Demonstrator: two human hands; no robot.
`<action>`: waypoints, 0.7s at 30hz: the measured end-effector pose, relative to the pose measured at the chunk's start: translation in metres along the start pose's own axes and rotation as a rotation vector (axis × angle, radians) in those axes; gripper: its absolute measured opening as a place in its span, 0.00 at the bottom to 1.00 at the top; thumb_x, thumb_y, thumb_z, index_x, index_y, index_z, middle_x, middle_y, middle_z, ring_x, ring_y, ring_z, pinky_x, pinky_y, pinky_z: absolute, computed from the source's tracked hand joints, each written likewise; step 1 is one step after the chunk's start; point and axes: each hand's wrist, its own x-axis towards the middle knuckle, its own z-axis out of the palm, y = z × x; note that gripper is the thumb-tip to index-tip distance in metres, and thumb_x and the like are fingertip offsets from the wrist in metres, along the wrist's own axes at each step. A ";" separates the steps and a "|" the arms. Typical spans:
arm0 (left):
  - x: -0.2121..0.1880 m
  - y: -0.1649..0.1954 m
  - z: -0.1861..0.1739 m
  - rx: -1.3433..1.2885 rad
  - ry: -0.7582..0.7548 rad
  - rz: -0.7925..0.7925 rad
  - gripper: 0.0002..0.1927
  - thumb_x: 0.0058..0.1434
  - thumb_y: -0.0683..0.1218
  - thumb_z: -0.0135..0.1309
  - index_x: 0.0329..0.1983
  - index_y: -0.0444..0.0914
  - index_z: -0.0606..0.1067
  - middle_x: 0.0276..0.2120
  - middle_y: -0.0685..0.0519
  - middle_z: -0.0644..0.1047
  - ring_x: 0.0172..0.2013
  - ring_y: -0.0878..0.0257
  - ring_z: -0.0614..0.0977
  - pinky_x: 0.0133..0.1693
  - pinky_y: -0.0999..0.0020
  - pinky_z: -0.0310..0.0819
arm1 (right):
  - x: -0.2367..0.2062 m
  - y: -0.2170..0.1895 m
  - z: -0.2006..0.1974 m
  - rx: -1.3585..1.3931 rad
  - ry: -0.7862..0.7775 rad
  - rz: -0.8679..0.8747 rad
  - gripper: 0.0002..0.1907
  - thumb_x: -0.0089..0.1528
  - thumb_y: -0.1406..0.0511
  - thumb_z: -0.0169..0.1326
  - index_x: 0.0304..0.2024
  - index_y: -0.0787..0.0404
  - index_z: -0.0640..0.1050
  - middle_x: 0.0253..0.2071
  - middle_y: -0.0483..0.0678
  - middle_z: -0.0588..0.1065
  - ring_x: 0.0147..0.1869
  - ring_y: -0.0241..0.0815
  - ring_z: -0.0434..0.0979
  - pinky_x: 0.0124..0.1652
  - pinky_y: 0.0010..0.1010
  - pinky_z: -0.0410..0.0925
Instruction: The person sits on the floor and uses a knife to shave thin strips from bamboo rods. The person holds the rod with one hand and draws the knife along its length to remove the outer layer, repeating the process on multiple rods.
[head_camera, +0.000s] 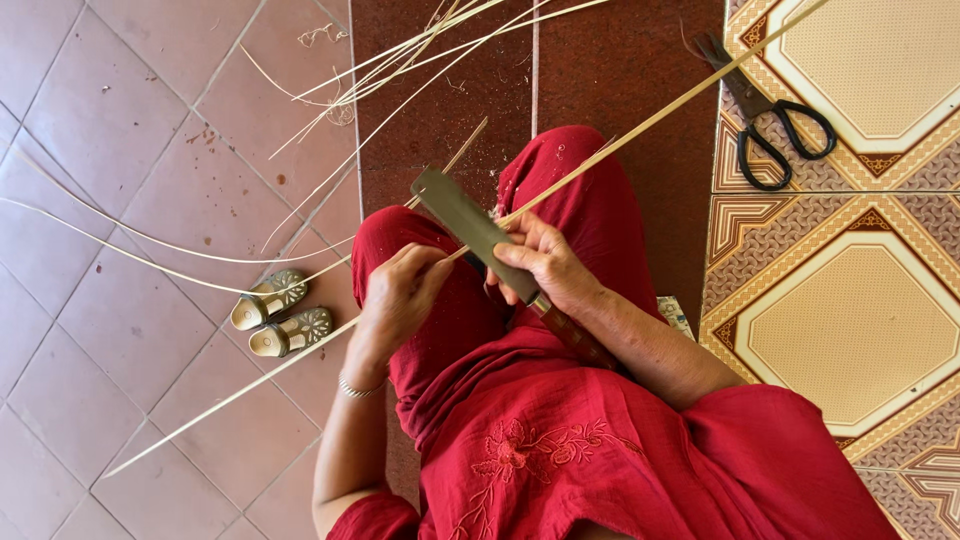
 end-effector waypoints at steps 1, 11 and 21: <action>0.005 0.000 0.005 -0.002 0.016 0.024 0.07 0.66 0.43 0.60 0.39 0.34 0.78 0.32 0.47 0.79 0.31 0.61 0.79 0.34 0.65 0.73 | 0.000 0.002 0.001 0.029 -0.020 0.022 0.12 0.69 0.69 0.49 0.53 0.65 0.66 0.31 0.57 0.78 0.22 0.38 0.75 0.25 0.25 0.71; -0.007 -0.024 -0.014 -0.185 -0.065 -0.111 0.06 0.64 0.42 0.61 0.36 0.34 0.78 0.25 0.55 0.76 0.27 0.71 0.72 0.30 0.72 0.67 | 0.002 -0.011 -0.035 0.094 0.064 -0.066 0.09 0.69 0.70 0.48 0.51 0.66 0.67 0.34 0.58 0.78 0.26 0.42 0.77 0.26 0.28 0.73; -0.035 -0.043 -0.050 -0.144 -0.068 -0.121 0.06 0.62 0.42 0.62 0.34 0.34 0.79 0.25 0.57 0.77 0.26 0.72 0.72 0.29 0.74 0.68 | -0.005 -0.017 -0.059 0.103 0.102 -0.156 0.08 0.71 0.70 0.47 0.52 0.66 0.68 0.34 0.59 0.77 0.27 0.43 0.77 0.28 0.30 0.73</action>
